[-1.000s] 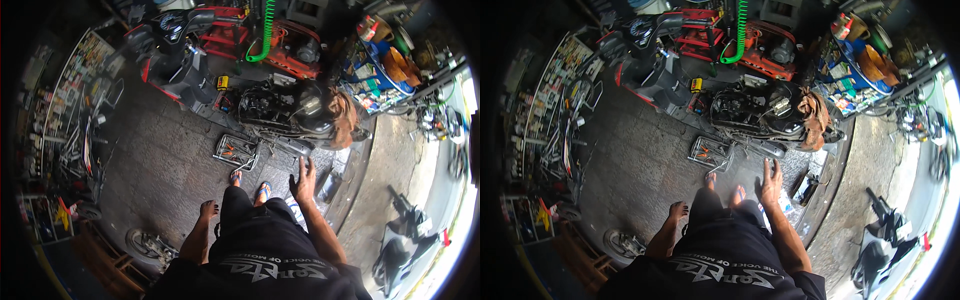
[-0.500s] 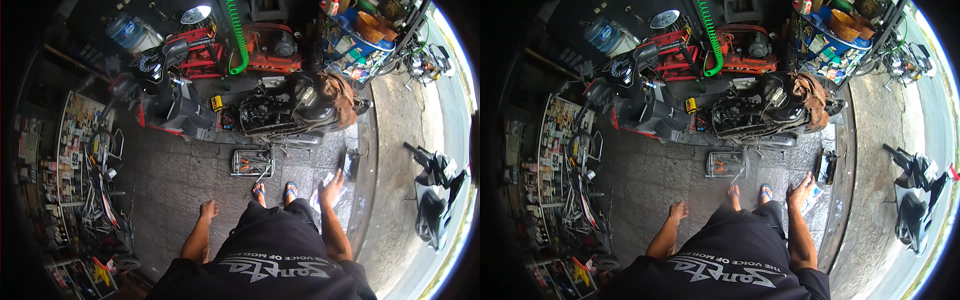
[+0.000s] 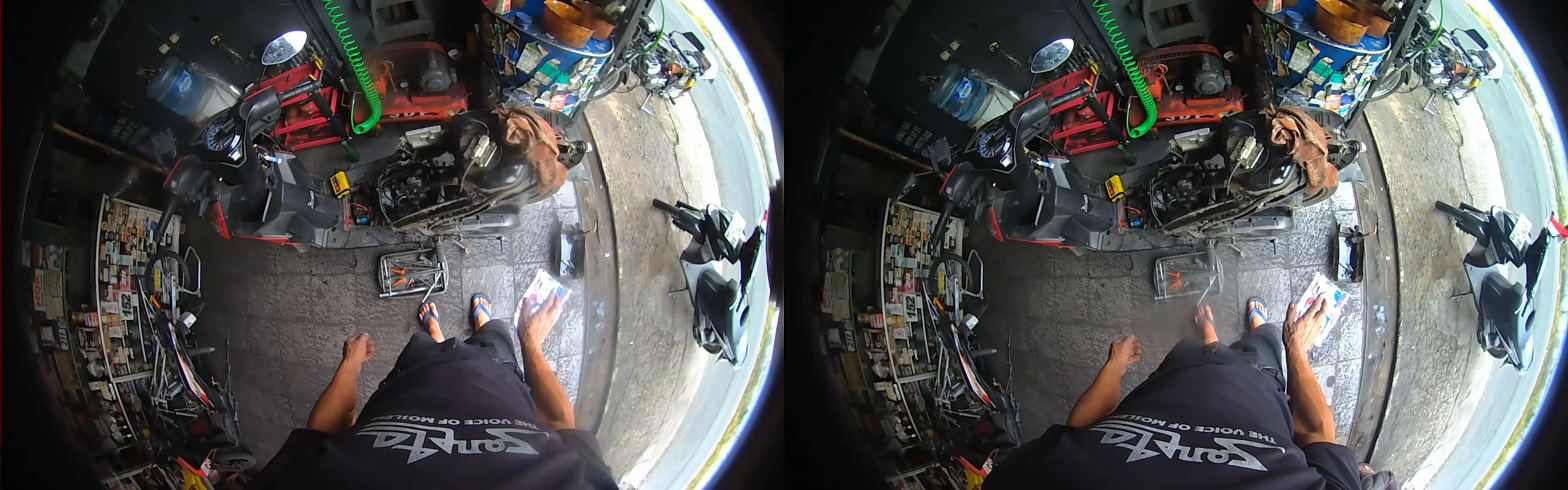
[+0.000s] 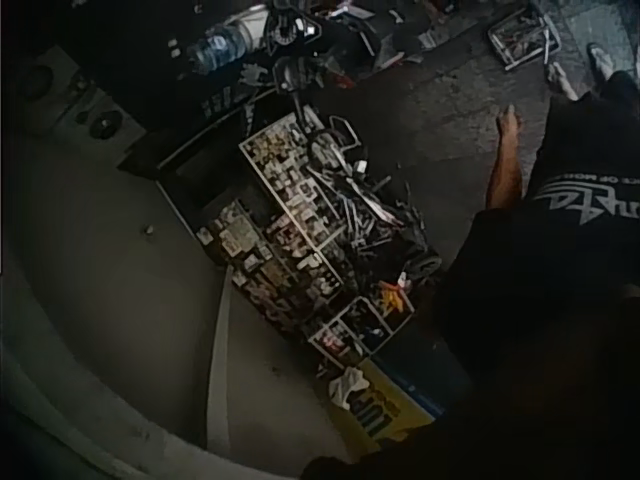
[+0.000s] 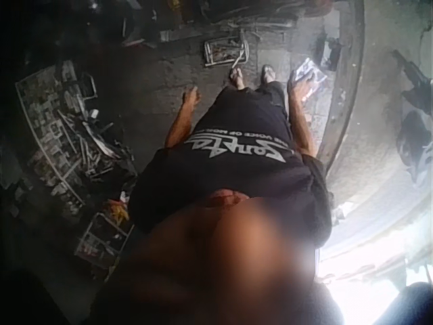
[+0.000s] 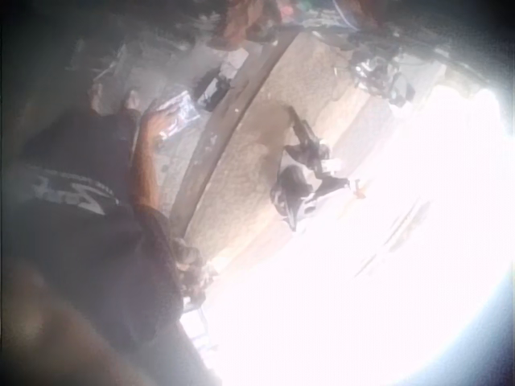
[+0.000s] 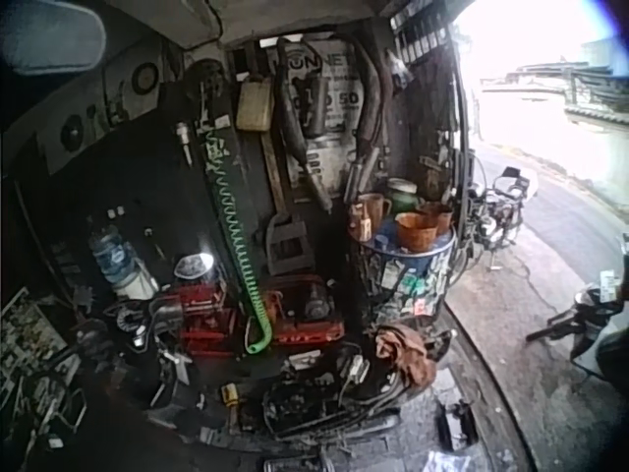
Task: The person unscrews bolts from a motorcycle casing using a T-handle wrench, removes a component from the rear wheel area, and places parts into a metal tray.
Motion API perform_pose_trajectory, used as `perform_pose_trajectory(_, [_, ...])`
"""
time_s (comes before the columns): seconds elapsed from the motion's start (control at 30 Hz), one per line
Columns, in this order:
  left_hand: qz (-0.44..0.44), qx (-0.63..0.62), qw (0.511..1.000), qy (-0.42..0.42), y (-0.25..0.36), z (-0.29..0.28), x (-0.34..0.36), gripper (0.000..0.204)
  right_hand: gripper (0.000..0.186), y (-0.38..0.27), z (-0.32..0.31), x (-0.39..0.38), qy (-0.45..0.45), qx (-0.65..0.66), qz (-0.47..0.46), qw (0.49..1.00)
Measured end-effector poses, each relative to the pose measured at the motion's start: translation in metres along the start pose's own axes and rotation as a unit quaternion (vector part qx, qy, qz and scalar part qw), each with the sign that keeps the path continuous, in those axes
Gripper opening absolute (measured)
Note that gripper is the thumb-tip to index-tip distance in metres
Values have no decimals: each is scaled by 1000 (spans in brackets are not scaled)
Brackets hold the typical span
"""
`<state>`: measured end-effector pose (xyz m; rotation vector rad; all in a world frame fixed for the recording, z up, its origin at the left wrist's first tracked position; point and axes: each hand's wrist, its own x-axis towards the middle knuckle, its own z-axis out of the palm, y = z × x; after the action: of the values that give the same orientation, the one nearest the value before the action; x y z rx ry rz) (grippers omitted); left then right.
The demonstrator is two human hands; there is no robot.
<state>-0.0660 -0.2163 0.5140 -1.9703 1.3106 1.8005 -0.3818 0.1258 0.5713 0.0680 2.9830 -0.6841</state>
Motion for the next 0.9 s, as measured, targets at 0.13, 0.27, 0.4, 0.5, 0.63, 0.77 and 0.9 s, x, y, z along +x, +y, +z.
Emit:
perform_pose_trajectory(0.13, [26, 13, 1000, -8, 11, 4, -3, 31, 80, 13, 7, 4, 25, -31, -2, 999])
perform_pose_trajectory(0.27, [23, 17, 1000, 0, 15, -7, -1, 33, 78, 34, 18, 1, -71, 18, 34, 997])
perform_pose_trajectory(0.4, [15, 6, 1000, 6, 18, -5, -6, 30, 79, 70, 38, -10, -76, 40, 111, 990])
perform_pose_trajectory(0.5, [17, 12, 1000, 0, 12, -8, -9, 29, 80, 83, 40, -23, -75, 47, 117, 989])
perform_pose_trajectory(0.63, [11, 37, 999, -8, 6, -5, -12, 29, 79, 94, 40, -33, -81, 32, 132, 987])
perform_pose_trajectory(0.77, [3, 35, 999, -13, 7, -4, -13, 29, 81, 89, 34, -38, -96, 25, 144, 985])
perform_pose_trajectory(0.9, [5, 34, 999, -10, 14, -8, -6, 29, 83, 83, 36, -40, -82, 31, 149, 985])
